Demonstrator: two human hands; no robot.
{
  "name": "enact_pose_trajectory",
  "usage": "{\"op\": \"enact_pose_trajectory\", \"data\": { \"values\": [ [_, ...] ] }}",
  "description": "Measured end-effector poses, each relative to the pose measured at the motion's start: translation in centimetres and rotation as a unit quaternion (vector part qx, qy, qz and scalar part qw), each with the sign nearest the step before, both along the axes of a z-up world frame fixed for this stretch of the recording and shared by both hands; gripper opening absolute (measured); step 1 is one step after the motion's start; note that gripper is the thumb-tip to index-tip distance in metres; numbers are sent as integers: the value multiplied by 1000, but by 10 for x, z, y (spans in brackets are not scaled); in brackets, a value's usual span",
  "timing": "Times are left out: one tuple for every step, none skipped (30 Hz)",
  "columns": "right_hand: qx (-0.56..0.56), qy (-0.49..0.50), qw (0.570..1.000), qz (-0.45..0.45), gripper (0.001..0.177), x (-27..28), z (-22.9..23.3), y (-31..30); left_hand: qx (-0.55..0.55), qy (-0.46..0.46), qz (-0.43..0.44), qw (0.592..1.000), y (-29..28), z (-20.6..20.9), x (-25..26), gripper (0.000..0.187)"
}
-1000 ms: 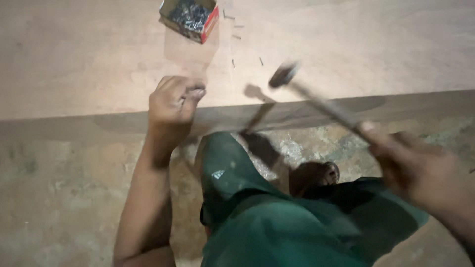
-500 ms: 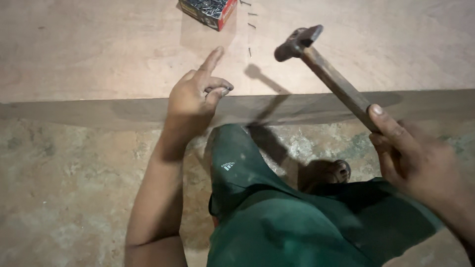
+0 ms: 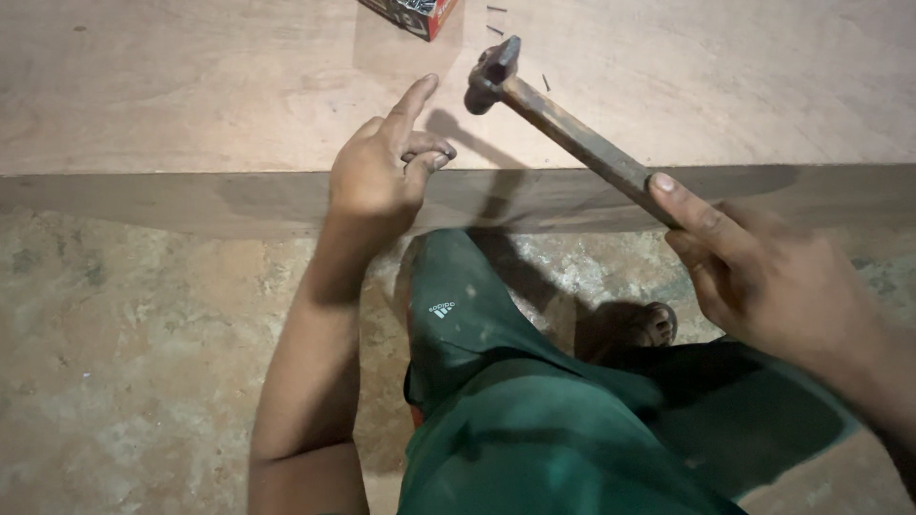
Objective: The person hammers nails into the edges of a large plywood structure using a hammer, occasionally taking new nails from a small box.
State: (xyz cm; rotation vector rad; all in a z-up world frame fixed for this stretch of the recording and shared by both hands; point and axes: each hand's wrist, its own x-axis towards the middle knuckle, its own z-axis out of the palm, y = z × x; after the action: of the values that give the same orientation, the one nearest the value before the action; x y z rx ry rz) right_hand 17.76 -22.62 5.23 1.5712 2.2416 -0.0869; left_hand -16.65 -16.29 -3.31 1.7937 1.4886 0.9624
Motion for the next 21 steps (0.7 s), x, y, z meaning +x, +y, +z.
{"op": "enact_pose_trajectory", "data": {
  "values": [
    [1,1,1000,9,77,1,-1,0,-7,5,8,1000,-1,1,1,67],
    [-2,2,1000,17,77,2,-2,0,-15,9,16,1000,-2,1,2,67],
    [-4,3,1000,26,77,4,-4,-1,-8,22,19,1000,-1,2,2,67],
    [-8,5,999,34,76,5,-7,-1,-1,35,21,999,-1,2,3,68],
    [1,49,997,62,69,4,-12,0,5,48,23,999,-1,2,3,68],
    [11,93,992,88,62,2,-18,2,1,49,22,999,-2,2,3,68],
    [22,136,984,114,56,0,-20,4,-3,51,22,998,-3,3,3,67],
    [7,123,987,106,63,-2,-22,6,-5,53,21,998,-3,3,3,66],
    [-8,109,989,98,71,-7,-25,7,-10,43,22,999,-3,4,4,65],
    [-22,94,991,90,78,-11,-26,8,-16,33,25,999,-4,5,4,64],
    [1,142,985,101,77,-11,-24,8,-22,23,28,999,-4,5,4,64],
    [24,188,976,110,75,-9,-23,6,-5,37,24,999,-3,5,4,63],
    [48,234,964,118,74,-7,-23,5,12,51,19,998,-1,4,3,62],
    [47,236,963,123,73,-7,-25,5,29,65,14,997,0,3,2,61],
    [46,238,962,129,72,-6,-27,5,23,50,16,998,-2,1,2,61],
    [50,239,960,135,71,-7,-28,6,22,35,16,999,-2,1,1,62],
    [12,181,978,105,77,-8,-29,6,21,19,17,999,-3,1,1,62],
    [-24,122,989,74,83,-11,-31,7,29,29,15,999,-3,2,0,62],
    [-58,62,996,41,90,-13,-31,7,38,38,14,998,-3,1,1,63],
    [-22,116,991,68,86,-11,-29,7,46,48,14,998,-4,1,0,63],
    [13,169,981,95,82,-6,-24,3,107,49,-4,993,-6,-1,-4,59]
  ]
}}
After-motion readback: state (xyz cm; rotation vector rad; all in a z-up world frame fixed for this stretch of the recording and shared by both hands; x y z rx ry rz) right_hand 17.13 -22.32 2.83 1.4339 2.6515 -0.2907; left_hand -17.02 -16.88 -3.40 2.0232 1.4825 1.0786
